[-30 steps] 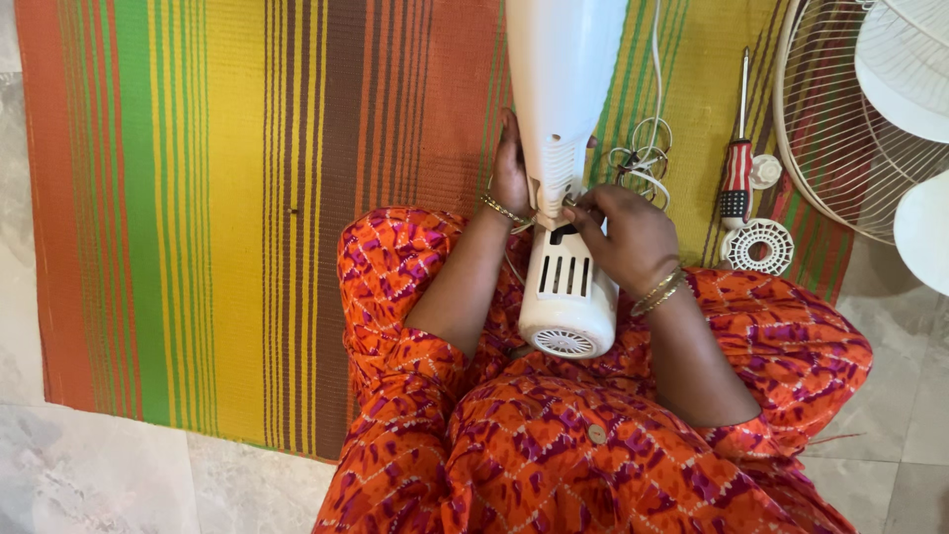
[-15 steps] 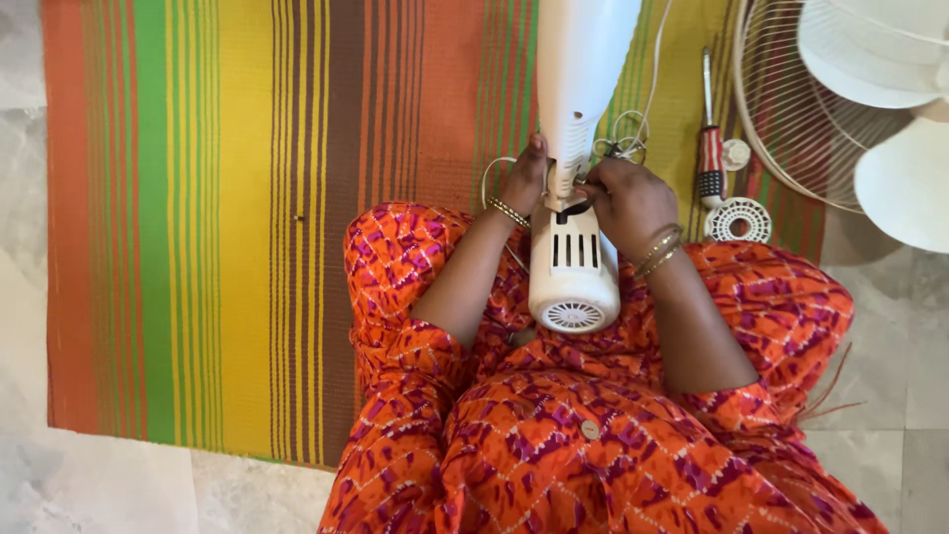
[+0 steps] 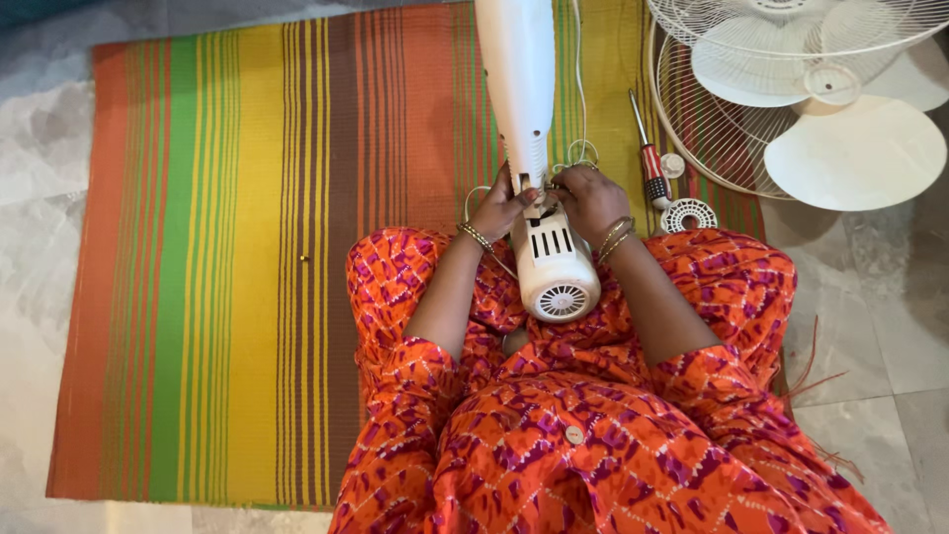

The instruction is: The person sits on a mat and uses a screwdriver to remove screws from the base of a white pedestal fan. They detach the fan's neck from the base, then reattach it and tighten the screws.

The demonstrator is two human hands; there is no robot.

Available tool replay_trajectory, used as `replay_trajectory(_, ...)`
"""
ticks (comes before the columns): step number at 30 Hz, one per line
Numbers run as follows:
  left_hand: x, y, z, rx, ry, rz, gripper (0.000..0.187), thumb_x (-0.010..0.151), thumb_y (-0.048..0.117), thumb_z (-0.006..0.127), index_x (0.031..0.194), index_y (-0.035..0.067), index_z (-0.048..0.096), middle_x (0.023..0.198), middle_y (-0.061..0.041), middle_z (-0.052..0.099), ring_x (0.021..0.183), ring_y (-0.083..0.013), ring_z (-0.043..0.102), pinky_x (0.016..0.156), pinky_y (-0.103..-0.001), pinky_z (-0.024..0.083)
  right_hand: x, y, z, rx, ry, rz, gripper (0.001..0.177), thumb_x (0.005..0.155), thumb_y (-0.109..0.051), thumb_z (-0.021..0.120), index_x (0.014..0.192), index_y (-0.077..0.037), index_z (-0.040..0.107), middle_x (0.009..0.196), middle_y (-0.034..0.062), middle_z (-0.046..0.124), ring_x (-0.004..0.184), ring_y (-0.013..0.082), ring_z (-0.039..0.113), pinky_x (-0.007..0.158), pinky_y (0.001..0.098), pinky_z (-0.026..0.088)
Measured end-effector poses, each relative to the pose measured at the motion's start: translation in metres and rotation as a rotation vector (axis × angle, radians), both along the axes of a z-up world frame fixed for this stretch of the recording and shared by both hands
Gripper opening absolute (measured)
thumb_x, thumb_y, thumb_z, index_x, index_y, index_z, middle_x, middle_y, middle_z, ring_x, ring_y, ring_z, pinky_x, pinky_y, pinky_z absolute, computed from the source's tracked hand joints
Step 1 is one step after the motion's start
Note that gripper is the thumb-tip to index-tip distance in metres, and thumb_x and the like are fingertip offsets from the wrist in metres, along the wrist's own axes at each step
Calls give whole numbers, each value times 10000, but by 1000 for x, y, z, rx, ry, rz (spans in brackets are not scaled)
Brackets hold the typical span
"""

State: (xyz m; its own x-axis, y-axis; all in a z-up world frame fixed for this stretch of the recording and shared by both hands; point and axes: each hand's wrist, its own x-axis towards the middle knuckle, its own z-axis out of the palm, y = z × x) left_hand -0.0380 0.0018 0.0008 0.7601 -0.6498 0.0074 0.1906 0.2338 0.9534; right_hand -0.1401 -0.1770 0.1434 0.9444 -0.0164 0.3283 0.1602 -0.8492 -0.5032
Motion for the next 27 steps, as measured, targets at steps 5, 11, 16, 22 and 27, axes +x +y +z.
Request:
replay_trajectory(5,2,-1,-2,-37,31,9,1018,878,288,811,1631,111,149,1527,-111,477,1398,-229,477,1180,-410,432,17,-10,-28,-51,125,57,174,975,-246,636,954,-86,702,951,125,707,830,347,683,696,473,543)
replay_trajectory(11,0,-5,-9,-115,20,33,985,893,227,827,1634,78,196,1493,-118,498,1350,-223,508,1134,-394,464,53,-37,-77,1029,941,-4,451,1163,-416,549,1011,-6,659,715,118,488,612,298,321,572,505,294)
replay_trajectory(16,0,-4,-11,-195,95,29,956,883,203,851,1608,40,249,1407,-134,560,1287,-242,567,1107,-405,496,54,-42,-54,310,649,125,426,1088,-453,552,996,-60,686,832,118,646,750,284,592,700,436,473)
replay_trajectory(22,-1,-2,-1,-172,98,27,1010,835,228,877,1599,53,240,1449,-118,551,1326,-242,553,1132,-411,481,10,-26,-8,5,280,214,329,946,-412,609,1018,-95,661,966,105,687,831,294,691,714,433,557)
replay_trajectory(27,-3,-2,8,-131,119,34,1012,838,235,882,1611,52,254,1435,-143,568,1332,-254,559,1142,-415,480,12,-21,-16,-75,266,149,277,1075,-330,548,955,-98,640,932,97,678,827,296,676,738,455,548)
